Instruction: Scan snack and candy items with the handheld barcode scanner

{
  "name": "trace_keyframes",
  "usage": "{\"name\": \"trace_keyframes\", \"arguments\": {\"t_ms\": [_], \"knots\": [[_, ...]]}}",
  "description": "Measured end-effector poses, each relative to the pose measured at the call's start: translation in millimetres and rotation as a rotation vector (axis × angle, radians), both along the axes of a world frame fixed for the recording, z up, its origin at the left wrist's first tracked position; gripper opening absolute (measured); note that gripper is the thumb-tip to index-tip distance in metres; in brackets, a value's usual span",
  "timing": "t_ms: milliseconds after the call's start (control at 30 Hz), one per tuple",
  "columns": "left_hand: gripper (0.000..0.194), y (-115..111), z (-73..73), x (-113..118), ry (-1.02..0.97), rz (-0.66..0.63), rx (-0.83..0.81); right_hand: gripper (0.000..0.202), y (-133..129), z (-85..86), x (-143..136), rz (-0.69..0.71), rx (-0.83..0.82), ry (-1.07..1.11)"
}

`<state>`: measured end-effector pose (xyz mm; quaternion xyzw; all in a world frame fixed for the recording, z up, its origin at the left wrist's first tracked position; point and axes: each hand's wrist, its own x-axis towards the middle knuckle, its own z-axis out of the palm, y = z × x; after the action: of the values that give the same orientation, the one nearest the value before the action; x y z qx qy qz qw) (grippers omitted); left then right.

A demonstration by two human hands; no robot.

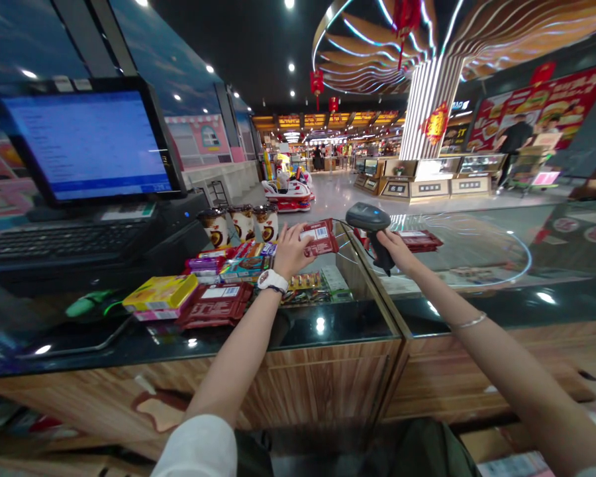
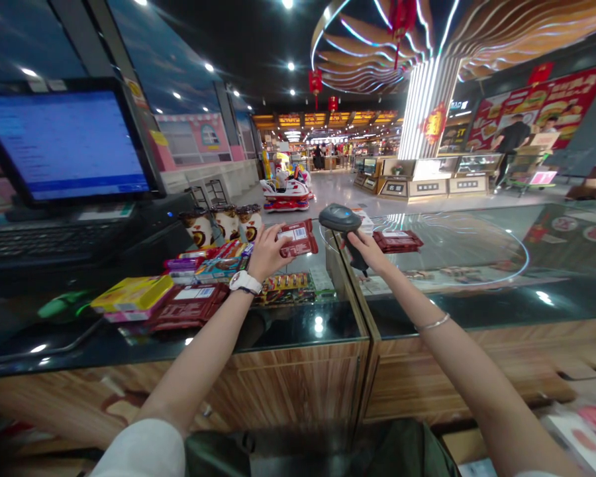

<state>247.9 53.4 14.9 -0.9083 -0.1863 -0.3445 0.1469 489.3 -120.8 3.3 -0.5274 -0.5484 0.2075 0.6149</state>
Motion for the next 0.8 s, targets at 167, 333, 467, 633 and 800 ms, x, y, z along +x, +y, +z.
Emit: {"name": "trace_keyframes", "arguments": {"t_ms": [167,333,467,633,800], "knots": [[0.036,0.8,-3.7,1.7,-0.006,0.021,-0.014,0.057,-2.7,2.0,3.7,-0.008,-0.069,-0.025],[0.038,1.4,-5.2,2.8,0.001,0.021,-0.020,0.056,-4.7,-0.2,5.1,-0.041,-0.132,-0.213],[0.036,1.3,-5.3,2.3,-0.005,0.019,-0.026,0.059,-0.4,-3.9,3.4,-0.111,-0.118,-0.353],[0.038,3.0,-6.7,2.4,0.006,0.041,-0.013,0.056,3.3,-9.5,6.4,-0.126,-0.135,-0.392],[0.038,4.9,-8.0,2.5,0.012,0.043,-0.001,0.057,3.6,-9.2,8.2,-0.152,-0.130,-0.442]]}}
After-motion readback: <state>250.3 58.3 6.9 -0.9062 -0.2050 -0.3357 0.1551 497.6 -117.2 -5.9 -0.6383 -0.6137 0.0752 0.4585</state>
